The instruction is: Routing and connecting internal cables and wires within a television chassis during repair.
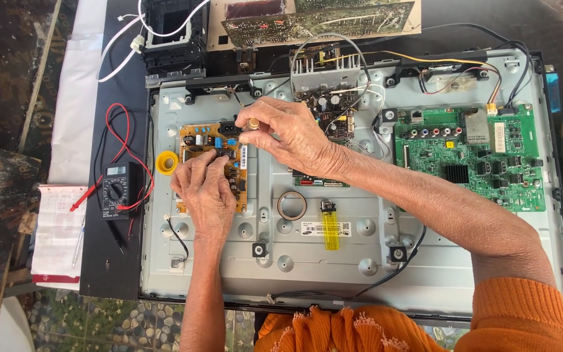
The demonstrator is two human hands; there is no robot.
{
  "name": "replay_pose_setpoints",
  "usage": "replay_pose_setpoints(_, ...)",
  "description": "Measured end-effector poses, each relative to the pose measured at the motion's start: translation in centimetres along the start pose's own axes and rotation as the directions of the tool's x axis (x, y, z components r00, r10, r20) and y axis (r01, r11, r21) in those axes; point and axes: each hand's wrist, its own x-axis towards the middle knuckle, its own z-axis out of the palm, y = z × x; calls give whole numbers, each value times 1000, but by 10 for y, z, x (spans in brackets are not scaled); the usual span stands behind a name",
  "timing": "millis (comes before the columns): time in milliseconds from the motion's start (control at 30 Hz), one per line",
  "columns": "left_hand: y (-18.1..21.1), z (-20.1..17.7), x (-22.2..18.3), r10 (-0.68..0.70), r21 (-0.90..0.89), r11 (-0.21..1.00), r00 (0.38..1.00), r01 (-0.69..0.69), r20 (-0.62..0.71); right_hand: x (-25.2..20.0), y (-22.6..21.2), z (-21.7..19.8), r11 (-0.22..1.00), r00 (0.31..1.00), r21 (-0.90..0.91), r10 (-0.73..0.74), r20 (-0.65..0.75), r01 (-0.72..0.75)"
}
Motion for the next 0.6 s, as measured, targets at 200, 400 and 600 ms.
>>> replay_pose_setpoints(200,1,1,1,1,0,1000,1000,-1,-3,-3,-7,-9,999,1000,-43,-4,-19,3)
replay_pose_setpoints(400,0,2,-1,3,-15,1000,1000,-3,-17,-3,10,-5,999,999,-42,-12,-42,10)
replay_pose_setpoints(600,3,-2,1,-8,-24,1000,1000,8,-18,-4,13,-1,999,998,-36,-21,-58,19)
